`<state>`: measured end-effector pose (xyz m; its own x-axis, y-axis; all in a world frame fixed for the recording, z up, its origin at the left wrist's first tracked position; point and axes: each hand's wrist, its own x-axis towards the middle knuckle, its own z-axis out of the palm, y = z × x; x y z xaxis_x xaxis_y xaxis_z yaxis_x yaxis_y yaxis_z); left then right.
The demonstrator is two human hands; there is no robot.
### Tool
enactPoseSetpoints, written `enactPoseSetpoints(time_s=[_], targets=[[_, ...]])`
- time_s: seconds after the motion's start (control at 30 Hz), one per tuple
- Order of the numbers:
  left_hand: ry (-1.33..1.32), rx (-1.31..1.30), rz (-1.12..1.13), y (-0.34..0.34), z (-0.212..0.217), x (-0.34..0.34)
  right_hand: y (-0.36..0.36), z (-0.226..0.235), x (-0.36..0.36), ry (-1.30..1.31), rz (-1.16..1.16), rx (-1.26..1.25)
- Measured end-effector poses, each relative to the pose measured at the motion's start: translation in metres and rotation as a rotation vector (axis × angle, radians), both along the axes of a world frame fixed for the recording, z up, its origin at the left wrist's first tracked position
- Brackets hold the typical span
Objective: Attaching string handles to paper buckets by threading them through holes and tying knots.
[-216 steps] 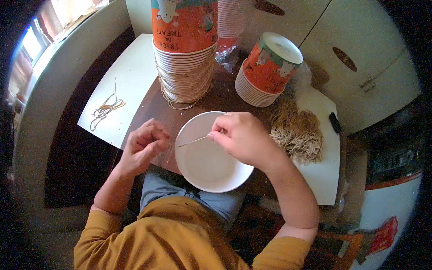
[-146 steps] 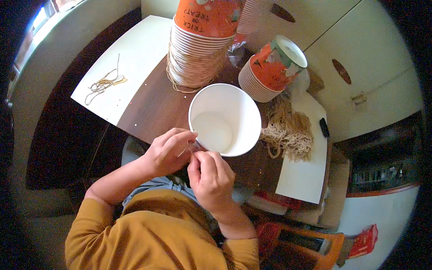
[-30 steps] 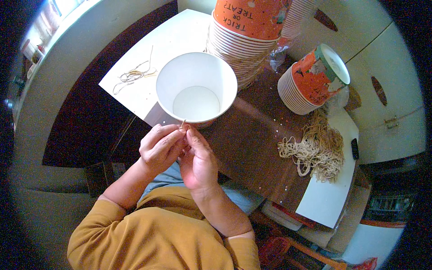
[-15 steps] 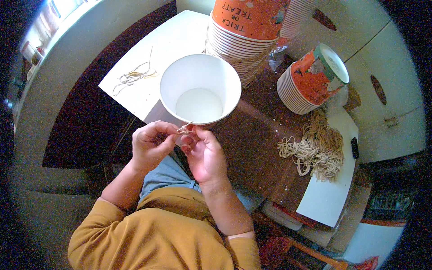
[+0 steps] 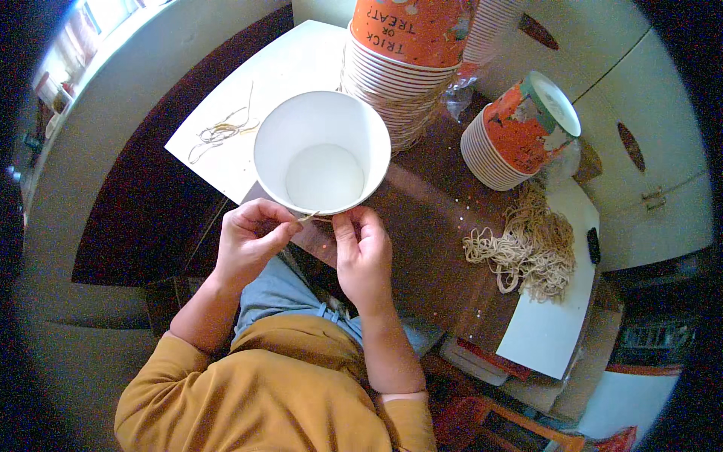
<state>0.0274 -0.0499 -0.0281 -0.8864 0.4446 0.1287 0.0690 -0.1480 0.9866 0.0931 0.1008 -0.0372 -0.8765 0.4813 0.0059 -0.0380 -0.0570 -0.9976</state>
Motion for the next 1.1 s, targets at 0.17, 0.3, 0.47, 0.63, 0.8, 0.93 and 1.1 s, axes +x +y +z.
enactPoseSetpoints(time_s=[0.17, 0.3, 0.47, 0.63, 0.8, 0.93, 1.1], targets=[[-0.073, -0.020, 0.001, 0.002, 0.012, 0.004, 0.007, -0.007, -0.001, 0.079, -0.185, 0.904], [-0.111, -0.005, -0.069, 0.001, 0.018, 0.004, 0.005, -0.003, -0.004, 0.081, -0.300, 1.157], [-0.132, 0.027, -0.028, -0.002, 0.016, 0.009, 0.008, -0.004, -0.001, 0.149, -0.305, 1.155], [-0.122, -0.260, -0.057, -0.022, 0.011, 0.018, 0.009, 0.003, 0.008, 0.347, -0.209, 1.133], [0.195, -0.222, -0.060, -0.022, 0.027, 0.025, 0.003, 0.013, -0.007, 0.574, -0.133, 1.286], [0.202, -0.228, -0.123, -0.028, 0.041, 0.024, 0.000, 0.015, -0.010, 0.688, -0.118, 1.246], [0.043, -0.255, -0.430, -0.042, 0.080, 0.028, 0.018, 0.019, -0.006, 0.615, -0.097, 1.240]])
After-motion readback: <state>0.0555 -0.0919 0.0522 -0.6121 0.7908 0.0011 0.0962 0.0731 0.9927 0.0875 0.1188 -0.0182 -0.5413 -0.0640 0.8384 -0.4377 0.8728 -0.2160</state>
